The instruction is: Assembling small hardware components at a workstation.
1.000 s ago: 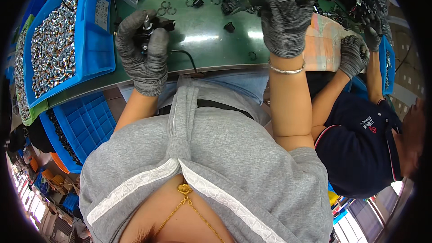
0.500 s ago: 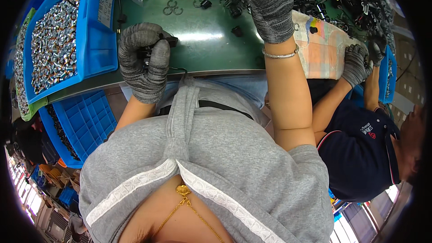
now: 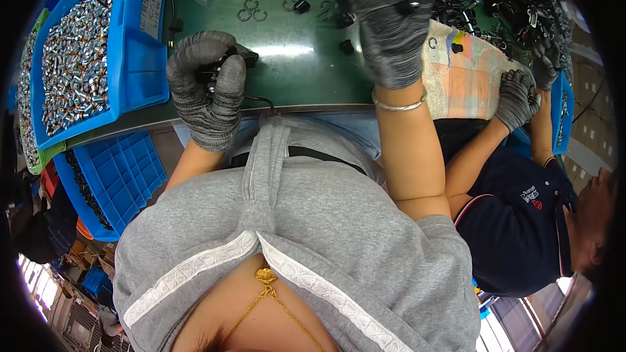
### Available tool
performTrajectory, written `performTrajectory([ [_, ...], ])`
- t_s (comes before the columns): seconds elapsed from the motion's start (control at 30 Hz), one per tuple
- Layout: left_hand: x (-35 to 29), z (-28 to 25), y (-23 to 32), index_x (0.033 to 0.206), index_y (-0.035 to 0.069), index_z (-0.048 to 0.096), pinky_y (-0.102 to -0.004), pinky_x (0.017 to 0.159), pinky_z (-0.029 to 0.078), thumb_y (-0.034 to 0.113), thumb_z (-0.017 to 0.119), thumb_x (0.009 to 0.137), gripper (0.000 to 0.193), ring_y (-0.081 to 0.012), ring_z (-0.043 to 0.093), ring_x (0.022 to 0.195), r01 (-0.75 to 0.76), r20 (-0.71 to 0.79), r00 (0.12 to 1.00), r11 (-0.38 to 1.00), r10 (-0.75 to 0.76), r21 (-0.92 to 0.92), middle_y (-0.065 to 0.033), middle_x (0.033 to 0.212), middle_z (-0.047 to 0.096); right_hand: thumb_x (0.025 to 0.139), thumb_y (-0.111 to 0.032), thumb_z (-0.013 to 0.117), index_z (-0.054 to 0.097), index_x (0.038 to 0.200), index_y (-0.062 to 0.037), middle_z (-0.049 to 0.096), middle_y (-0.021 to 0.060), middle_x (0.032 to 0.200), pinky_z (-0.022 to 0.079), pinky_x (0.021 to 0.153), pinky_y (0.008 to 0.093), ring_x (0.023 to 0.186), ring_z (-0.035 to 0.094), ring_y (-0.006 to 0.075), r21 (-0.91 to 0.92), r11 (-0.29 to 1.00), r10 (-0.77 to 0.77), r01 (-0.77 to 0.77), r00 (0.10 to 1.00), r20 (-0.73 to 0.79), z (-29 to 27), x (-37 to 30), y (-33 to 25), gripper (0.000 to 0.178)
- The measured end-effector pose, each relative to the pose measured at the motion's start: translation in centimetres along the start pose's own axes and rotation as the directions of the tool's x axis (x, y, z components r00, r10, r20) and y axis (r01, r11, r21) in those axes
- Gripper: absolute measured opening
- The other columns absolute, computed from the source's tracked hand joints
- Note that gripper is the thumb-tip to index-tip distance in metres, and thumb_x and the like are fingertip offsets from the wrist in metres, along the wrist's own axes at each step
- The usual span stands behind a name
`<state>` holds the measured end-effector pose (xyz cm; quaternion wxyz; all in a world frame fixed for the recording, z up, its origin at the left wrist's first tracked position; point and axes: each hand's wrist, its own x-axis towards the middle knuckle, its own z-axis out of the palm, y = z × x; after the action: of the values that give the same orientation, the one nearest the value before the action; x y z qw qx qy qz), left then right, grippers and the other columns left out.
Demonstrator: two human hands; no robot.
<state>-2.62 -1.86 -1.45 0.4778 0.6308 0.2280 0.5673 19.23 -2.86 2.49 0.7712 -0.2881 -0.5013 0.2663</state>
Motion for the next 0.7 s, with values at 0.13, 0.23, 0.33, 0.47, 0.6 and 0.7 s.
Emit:
performTrajectory([
  [0.13, 0.1, 0.0, 0.2, 0.112, 0.008, 0.059, -0.0260, 0.077, 0.053, 0.004, 0.075, 0.083, 0.034, -0.0121, 0.061, 0.087, 0.077, 0.018, 0.997, 0.996, -0.078, 0.039, -0.0069, 0.109, 0.059, 0.083, -0.007, 0.073, 0.042, 0.145, -0.0122, 0.057, 0.0060, 0.120, 0.053, 0.092, 0.0386, 0.103, 0.060, 0.0191, -0.053, 0.998, 0.035, -0.032, 0.998, 0.055, -2.0, 1.9, -0.4, 0.069],
  [0.23, 0.3, 0.1, 0.1, 0.113, 0.008, 0.060, -0.0260, 0.077, 0.053, 0.005, 0.075, 0.083, 0.033, -0.0116, 0.061, 0.086, 0.090, 0.017, 0.996, 0.992, -0.092, 0.086, -0.0056, 0.108, 0.059, 0.084, -0.007, 0.074, 0.042, 0.145, -0.0122, 0.058, 0.0064, 0.121, 0.052, 0.096, 0.0393, 0.107, 0.060, 0.0205, -0.012, 0.997, 0.083, -0.083, 0.995, 0.046, -1.6, 1.7, -0.2, 0.069],
  [0.33, 0.3, 0.2, 0.1, 0.111, 0.008, 0.061, -0.0264, 0.077, 0.053, 0.006, 0.075, 0.083, 0.032, -0.0113, 0.060, 0.086, 0.099, 0.018, 0.995, 0.990, -0.101, 0.104, -0.0048, 0.107, 0.059, 0.084, -0.006, 0.073, 0.042, 0.145, -0.0128, 0.057, 0.0065, 0.122, 0.052, 0.096, 0.0389, 0.107, 0.060, 0.0205, 0.014, 0.998, 0.062, -0.063, 0.996, 0.067, -2.0, 1.4, 0.6, 0.069],
  [0.47, 0.3, 0.2, 0.1, 0.111, 0.008, 0.062, -0.0271, 0.077, 0.053, 0.005, 0.075, 0.083, 0.031, -0.0111, 0.060, 0.086, 0.118, 0.030, 0.992, 0.987, -0.122, 0.108, -0.0048, 0.107, 0.059, 0.085, -0.005, 0.073, 0.042, 0.146, -0.0138, 0.056, 0.0068, 0.122, 0.054, 0.093, 0.0377, 0.105, 0.060, 0.0202, -0.074, 0.996, 0.058, -0.051, 0.993, 0.101, -1.9, 1.0, 0.0, 0.069],
  [0.6, 0.3, 0.2, -0.1, 0.111, 0.009, 0.062, -0.0273, 0.078, 0.053, 0.005, 0.075, 0.083, 0.031, -0.0112, 0.060, 0.086, 0.110, 0.016, 0.993, 0.988, -0.113, 0.105, -0.0048, 0.107, 0.059, 0.086, -0.005, 0.072, 0.042, 0.145, -0.0132, 0.056, 0.0068, 0.122, 0.055, 0.090, 0.0369, 0.104, 0.060, 0.0197, 0.025, 0.989, 0.144, -0.144, 0.990, -0.013, 0.5, -0.6, -0.8, 0.067],
  [0.7, 0.3, 0.2, -0.2, 0.111, 0.009, 0.062, -0.0270, 0.077, 0.053, 0.005, 0.076, 0.083, 0.031, -0.0112, 0.060, 0.086, 0.111, 0.029, 0.993, 0.988, -0.115, 0.110, -0.0049, 0.107, 0.059, 0.086, -0.004, 0.071, 0.043, 0.144, -0.0127, 0.056, 0.0066, 0.122, 0.055, 0.089, 0.0366, 0.103, 0.059, 0.0193, -0.034, 0.997, 0.062, -0.063, 0.998, -0.018, -0.1, -1.4, -0.1, 0.065],
])
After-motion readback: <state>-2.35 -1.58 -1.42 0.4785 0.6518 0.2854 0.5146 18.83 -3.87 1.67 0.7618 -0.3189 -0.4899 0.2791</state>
